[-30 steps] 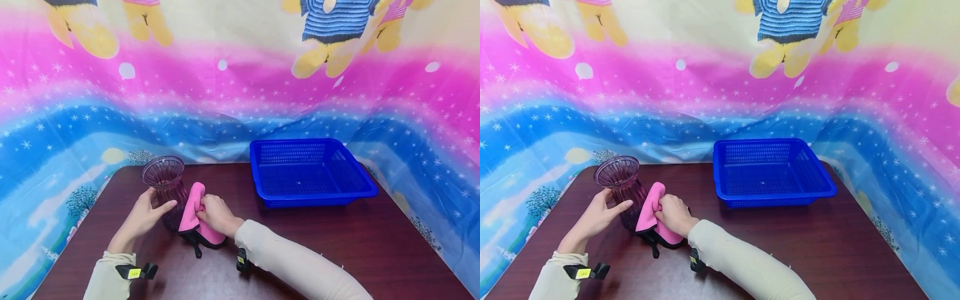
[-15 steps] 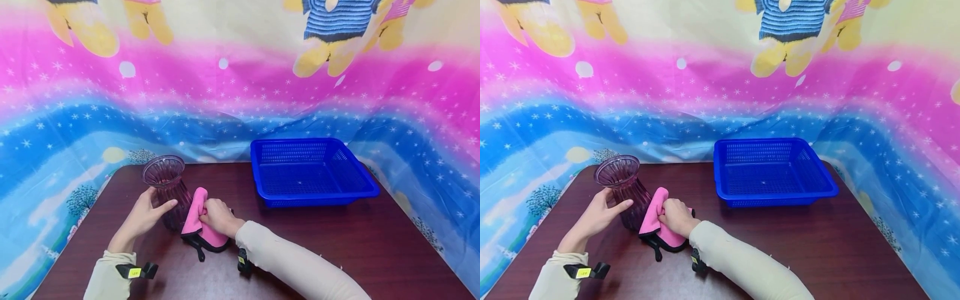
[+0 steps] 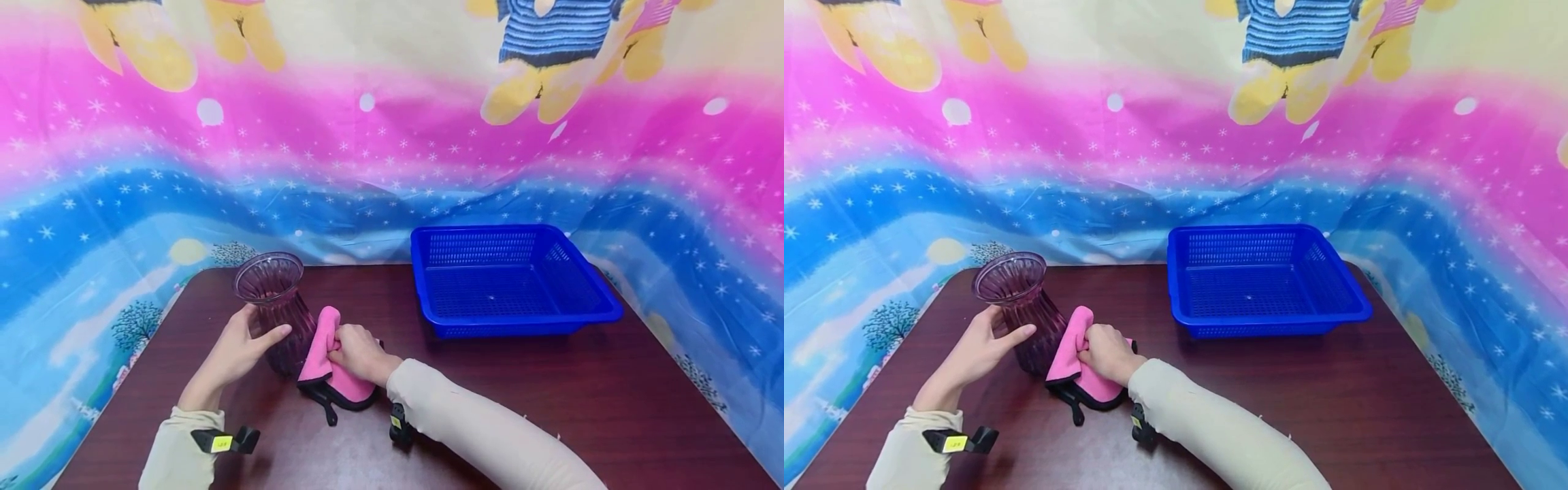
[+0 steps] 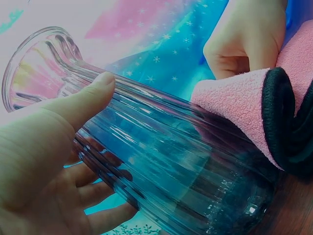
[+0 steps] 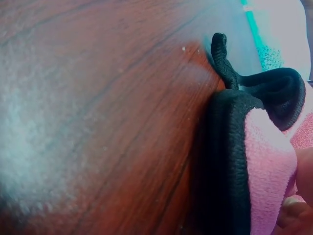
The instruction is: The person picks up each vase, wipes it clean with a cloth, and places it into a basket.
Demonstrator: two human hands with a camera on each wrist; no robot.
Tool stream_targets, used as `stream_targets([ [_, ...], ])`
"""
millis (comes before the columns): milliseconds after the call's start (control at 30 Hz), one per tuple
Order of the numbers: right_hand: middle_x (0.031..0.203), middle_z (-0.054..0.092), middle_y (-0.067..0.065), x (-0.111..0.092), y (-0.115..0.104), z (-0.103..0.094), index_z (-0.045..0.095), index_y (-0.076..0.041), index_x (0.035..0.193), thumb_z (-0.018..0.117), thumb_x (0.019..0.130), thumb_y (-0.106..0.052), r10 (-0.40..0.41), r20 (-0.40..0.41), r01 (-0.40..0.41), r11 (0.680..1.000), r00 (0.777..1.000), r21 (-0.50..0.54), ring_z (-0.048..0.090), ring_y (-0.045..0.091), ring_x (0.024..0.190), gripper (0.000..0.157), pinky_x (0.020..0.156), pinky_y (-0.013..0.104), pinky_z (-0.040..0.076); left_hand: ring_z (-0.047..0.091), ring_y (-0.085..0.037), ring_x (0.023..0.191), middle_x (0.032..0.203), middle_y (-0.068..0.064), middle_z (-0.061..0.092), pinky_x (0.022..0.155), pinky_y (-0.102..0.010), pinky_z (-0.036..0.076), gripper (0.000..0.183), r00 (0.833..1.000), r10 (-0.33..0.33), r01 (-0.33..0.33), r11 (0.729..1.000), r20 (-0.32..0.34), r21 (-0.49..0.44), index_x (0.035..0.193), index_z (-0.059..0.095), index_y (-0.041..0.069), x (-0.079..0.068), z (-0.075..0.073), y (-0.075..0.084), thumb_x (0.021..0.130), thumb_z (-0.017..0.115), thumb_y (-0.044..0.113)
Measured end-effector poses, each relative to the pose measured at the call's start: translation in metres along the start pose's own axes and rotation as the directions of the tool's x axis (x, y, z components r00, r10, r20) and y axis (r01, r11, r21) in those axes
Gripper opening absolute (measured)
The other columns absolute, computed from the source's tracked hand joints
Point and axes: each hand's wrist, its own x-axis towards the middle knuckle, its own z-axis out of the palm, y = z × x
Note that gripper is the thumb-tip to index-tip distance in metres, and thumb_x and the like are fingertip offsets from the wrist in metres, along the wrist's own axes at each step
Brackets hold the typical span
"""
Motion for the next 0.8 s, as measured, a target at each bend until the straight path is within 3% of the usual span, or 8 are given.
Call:
stream_targets([
  [467, 0.056, 0.035, -0.01, 0.0027, 0.0024, 0.0006, 0.057, -0.014, 0.063, 0.075, 0.085, -0.014, -0.023, -0.012, 0.023, 0.999, 1.0, 0.027, 0.04, 0.008, 0.059, 0.029, 0.052, 0.017, 0.032, 0.054, -0.046, 0.133, 0.143, -0.03, 0.054, 0.107, -0.059, 0.046, 0.066, 1.0, -0.008, 0.008, 1.0, 0.004, 0.0, 0.146, 0.04, -0.003, 0.0005, -0.0003, -0.0003, 0.096, 0.071, 0.025],
  [800, 0.059, 0.029, -0.01, -0.0004, 0.0025, -0.0006, 0.046, -0.018, 0.06, 0.074, 0.084, -0.013, -0.024, -0.019, 0.025, 0.998, 1.0, 0.051, 0.035, 0.007, 0.058, 0.037, 0.05, 0.017, 0.027, 0.053, -0.047, 0.134, 0.144, -0.031, 0.053, 0.107, -0.059, 0.046, 0.067, 1.0, -0.015, 0.015, 1.0, 0.004, 0.001, 0.147, 0.039, -0.003, 0.0004, -0.0006, -0.0011, 0.095, 0.071, 0.026],
])
